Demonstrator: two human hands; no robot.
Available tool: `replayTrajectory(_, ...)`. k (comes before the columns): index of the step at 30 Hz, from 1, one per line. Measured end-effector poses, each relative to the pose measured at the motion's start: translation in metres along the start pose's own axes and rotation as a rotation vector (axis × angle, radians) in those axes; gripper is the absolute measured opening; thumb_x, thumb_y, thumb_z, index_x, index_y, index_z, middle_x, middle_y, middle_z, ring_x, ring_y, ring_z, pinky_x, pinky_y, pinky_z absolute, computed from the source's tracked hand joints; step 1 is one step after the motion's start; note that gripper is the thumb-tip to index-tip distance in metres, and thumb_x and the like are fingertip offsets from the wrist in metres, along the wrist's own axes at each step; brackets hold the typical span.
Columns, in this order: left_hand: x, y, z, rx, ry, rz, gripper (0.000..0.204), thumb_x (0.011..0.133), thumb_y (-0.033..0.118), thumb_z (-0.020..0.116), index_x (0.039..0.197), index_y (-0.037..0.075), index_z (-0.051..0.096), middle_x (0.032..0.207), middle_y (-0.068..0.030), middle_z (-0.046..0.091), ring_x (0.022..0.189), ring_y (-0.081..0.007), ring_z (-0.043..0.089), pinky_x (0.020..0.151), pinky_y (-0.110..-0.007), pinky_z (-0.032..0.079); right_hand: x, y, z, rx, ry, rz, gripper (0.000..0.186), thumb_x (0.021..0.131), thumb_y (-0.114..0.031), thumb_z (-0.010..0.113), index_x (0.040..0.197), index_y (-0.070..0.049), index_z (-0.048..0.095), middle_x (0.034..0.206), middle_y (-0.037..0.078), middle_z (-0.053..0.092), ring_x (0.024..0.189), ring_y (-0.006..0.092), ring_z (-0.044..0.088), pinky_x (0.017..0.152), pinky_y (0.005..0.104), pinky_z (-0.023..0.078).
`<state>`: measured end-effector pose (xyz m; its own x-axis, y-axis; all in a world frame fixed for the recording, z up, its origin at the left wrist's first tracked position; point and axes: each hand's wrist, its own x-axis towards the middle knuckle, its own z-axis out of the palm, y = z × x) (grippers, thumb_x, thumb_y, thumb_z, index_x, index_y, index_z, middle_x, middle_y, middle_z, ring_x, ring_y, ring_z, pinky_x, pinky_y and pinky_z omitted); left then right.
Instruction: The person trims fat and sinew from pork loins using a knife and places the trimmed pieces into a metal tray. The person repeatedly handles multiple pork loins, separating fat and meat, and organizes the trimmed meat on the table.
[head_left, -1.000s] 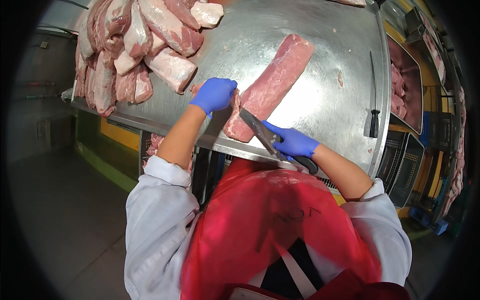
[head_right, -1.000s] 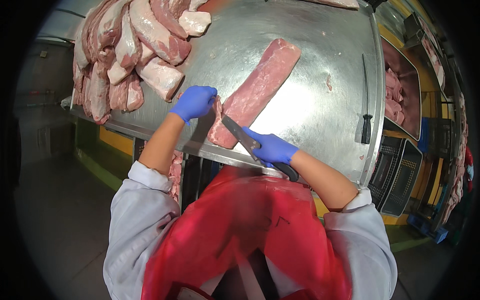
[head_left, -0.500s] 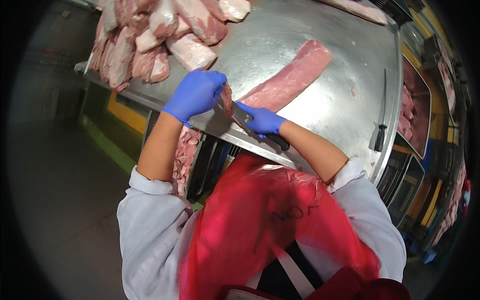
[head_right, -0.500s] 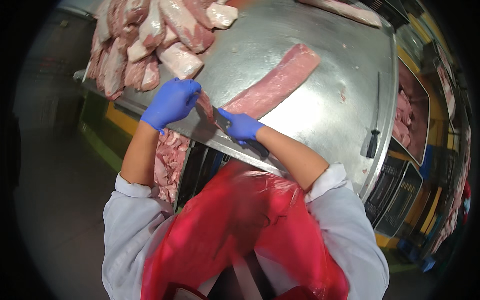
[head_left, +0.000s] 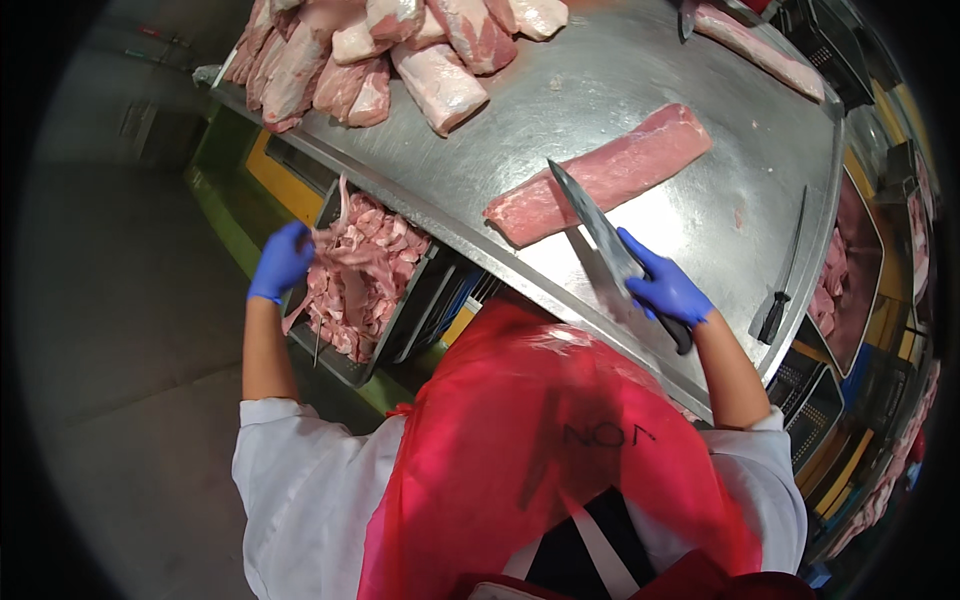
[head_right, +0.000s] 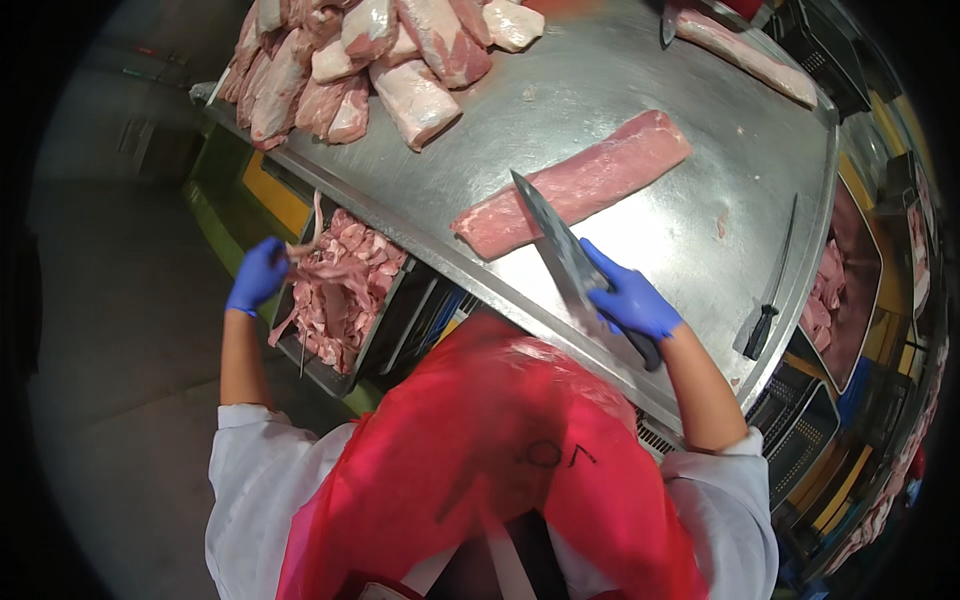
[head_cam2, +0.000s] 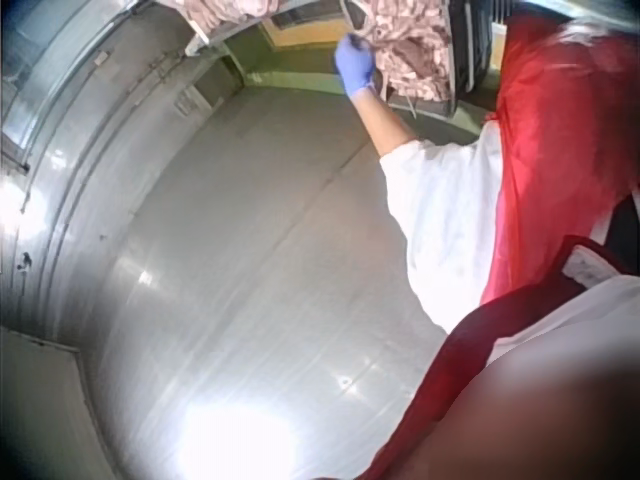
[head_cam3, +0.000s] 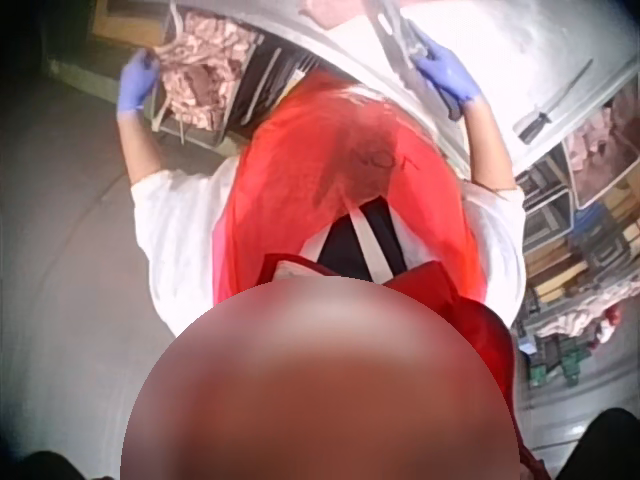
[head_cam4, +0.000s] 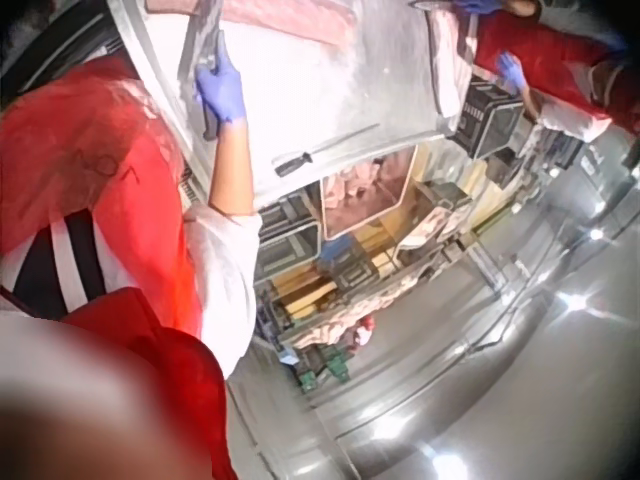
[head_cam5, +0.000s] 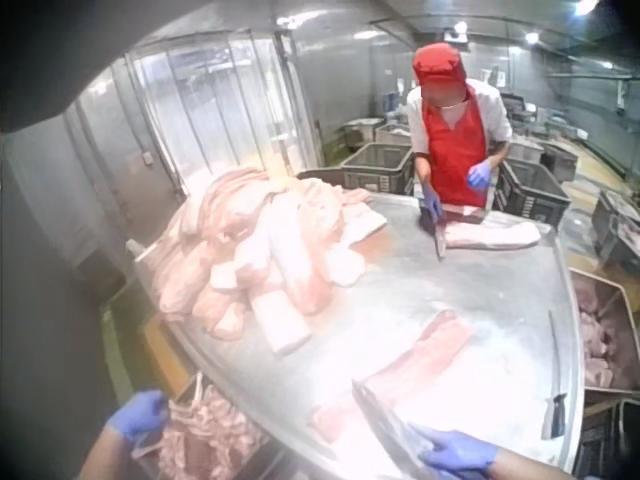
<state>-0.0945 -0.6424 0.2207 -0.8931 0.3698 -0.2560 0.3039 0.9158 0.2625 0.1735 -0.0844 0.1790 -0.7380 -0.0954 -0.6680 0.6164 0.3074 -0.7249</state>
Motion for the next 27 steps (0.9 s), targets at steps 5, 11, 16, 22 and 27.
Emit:
replayTrajectory(5, 0.022, 0.017, 0.072, -0.069, 0.004, 0.096, 0.041, 0.086, 0.024, 0.070, 0.119, 0.003, 0.058, 0.114, -0.0201, 0.066, 0.102, -0.0359, 0.067, 0.087, -0.043, 0.054, 0.131, -0.021, 0.039, -0.149, 0.323, -0.295, 0.072, 0.092, -0.024, 0.056, 0.158, -0.020, 0.027, 0.108, 0.028, 0.069, 0.096, 0.0422, 0.069, 0.085, 0.0453, 0.054)
replayTrajectory(11, 0.047, 0.061, 0.071, -0.152, 0.092, 0.273, 0.041, 0.087, 0.022, 0.070, 0.121, 0.001, 0.059, 0.106, -0.0168, 0.069, 0.098, -0.0339, 0.068, 0.085, -0.041, 0.054, 0.097, -0.036, 0.085, -0.286, 0.175, -0.028, 0.069, 0.097, -0.025, 0.047, 0.159, -0.015, 0.018, 0.106, 0.032, 0.067, 0.092, 0.0472, 0.068, 0.085, 0.0488, 0.053)
replayTrajectory(16, 0.095, 0.077, 0.100, -0.429, 0.198, 0.399, 0.039, 0.087, 0.018, 0.072, 0.119, -0.001, 0.060, 0.100, -0.0166, 0.069, 0.089, -0.0285, 0.069, 0.080, -0.038, 0.055, -0.058, -0.020, 0.100, 0.161, -0.103, 0.168, 0.071, 0.099, -0.010, 0.053, 0.160, -0.029, 0.022, 0.076, 0.006, 0.063, 0.062, 0.0100, 0.061, 0.053, 0.0266, 0.051)
replayTrajectory(22, 0.085, 0.224, 0.168, -0.523, -0.187, 0.527, 0.048, 0.081, 0.040, 0.075, 0.105, 0.000, 0.064, 0.095, -0.0204, 0.067, 0.085, -0.0366, 0.068, 0.077, -0.043, 0.054, -0.080, -0.014, 0.103, 0.363, 0.288, 0.184, 0.079, 0.093, -0.001, 0.053, 0.160, -0.030, 0.021, 0.070, 0.004, 0.061, 0.050, 0.0098, 0.054, 0.046, 0.0253, 0.046)
replayTrajectory(27, 0.106, 0.232, 0.236, -0.441, -0.244, 0.444, 0.022, 0.085, 0.022, 0.064, 0.086, 0.000, 0.067, 0.082, -0.0227, 0.069, 0.081, -0.0389, 0.068, 0.075, -0.045, 0.054, 0.007, -0.013, 0.121, 0.469, 0.566, -0.042, 0.080, 0.092, -0.001, 0.055, 0.160, -0.029, 0.024, 0.077, 0.002, 0.056, 0.054, 0.0089, 0.049, 0.047, 0.0257, 0.043)
